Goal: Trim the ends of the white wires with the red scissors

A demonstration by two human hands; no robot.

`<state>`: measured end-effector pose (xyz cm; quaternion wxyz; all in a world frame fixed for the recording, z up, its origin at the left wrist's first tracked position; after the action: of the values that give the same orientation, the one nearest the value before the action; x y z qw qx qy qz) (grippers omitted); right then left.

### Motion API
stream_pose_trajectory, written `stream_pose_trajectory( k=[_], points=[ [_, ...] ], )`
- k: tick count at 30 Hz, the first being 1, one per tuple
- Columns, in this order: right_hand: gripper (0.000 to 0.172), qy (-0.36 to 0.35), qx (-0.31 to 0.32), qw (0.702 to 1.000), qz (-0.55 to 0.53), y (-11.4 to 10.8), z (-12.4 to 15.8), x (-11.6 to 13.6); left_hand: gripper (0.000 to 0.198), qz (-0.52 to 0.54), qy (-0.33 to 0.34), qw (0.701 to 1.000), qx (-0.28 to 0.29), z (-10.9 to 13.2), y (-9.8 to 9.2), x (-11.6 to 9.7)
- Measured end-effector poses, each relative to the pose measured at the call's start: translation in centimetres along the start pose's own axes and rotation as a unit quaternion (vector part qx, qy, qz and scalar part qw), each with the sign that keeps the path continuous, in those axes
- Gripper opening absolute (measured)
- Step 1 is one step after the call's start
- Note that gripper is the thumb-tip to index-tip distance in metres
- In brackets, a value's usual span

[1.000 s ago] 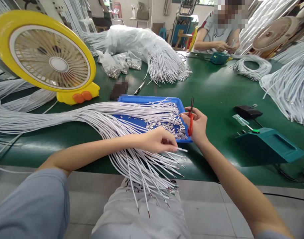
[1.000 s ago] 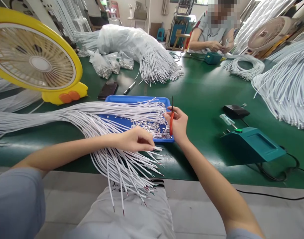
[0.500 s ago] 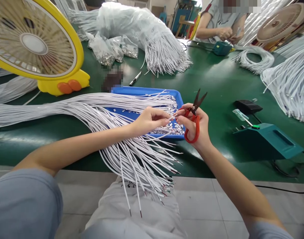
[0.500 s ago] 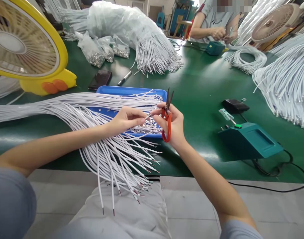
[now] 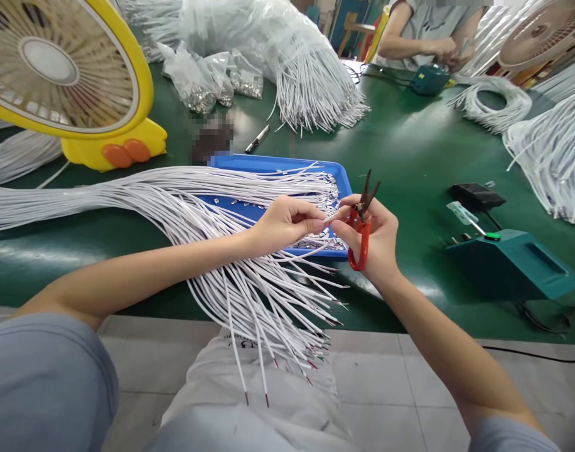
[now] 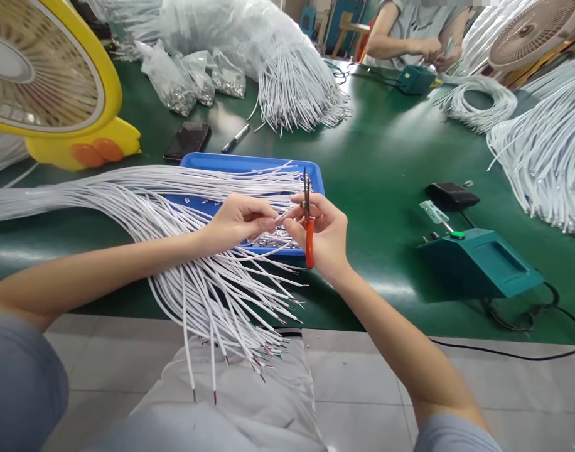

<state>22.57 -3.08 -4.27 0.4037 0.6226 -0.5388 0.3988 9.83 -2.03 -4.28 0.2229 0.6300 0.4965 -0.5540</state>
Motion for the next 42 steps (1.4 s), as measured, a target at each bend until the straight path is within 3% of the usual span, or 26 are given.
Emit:
stream_pose_trajectory(
  k=[13, 18, 22, 42],
  points=[
    [0.028, -0.055, -0.042, 0.995, 0.075, -0.2, 0.2, 1.2, 0.022, 0.073, -0.038, 0.997, -0.009, 0.0, -0.4, 1.0],
    [0.020, -0.066, -0.050, 0.993, 0.087, -0.3, 0.1, 1.1, 0.019, 0.064, -0.043, 0.997, -0.006, 0.1, -0.4, 1.0],
    [0.022, -0.079, -0.057, 0.991, 0.093, -0.5, 0.1, 1.1, 0.018, 0.054, -0.045, 0.997, -0.023, 0.2, -0.7, 0.6],
    [0.028, -0.113, 0.006, 0.976, 0.187, 0.5, 0.4, 0.9, 0.014, 0.058, -0.030, 0.994, -0.084, 0.1, -1.7, 0.2]
  ],
)
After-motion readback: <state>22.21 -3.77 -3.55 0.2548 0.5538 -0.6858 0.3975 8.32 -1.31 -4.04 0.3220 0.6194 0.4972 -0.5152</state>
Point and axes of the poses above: each hand's wrist, its own z-axis away from the middle knuckle, its own y-axis out of the palm, x = y × z, the point moved 9 cm from there along -z, towards the middle knuckle, and after that the axes turned 12 degrees about -z, right-handed, at the moved point
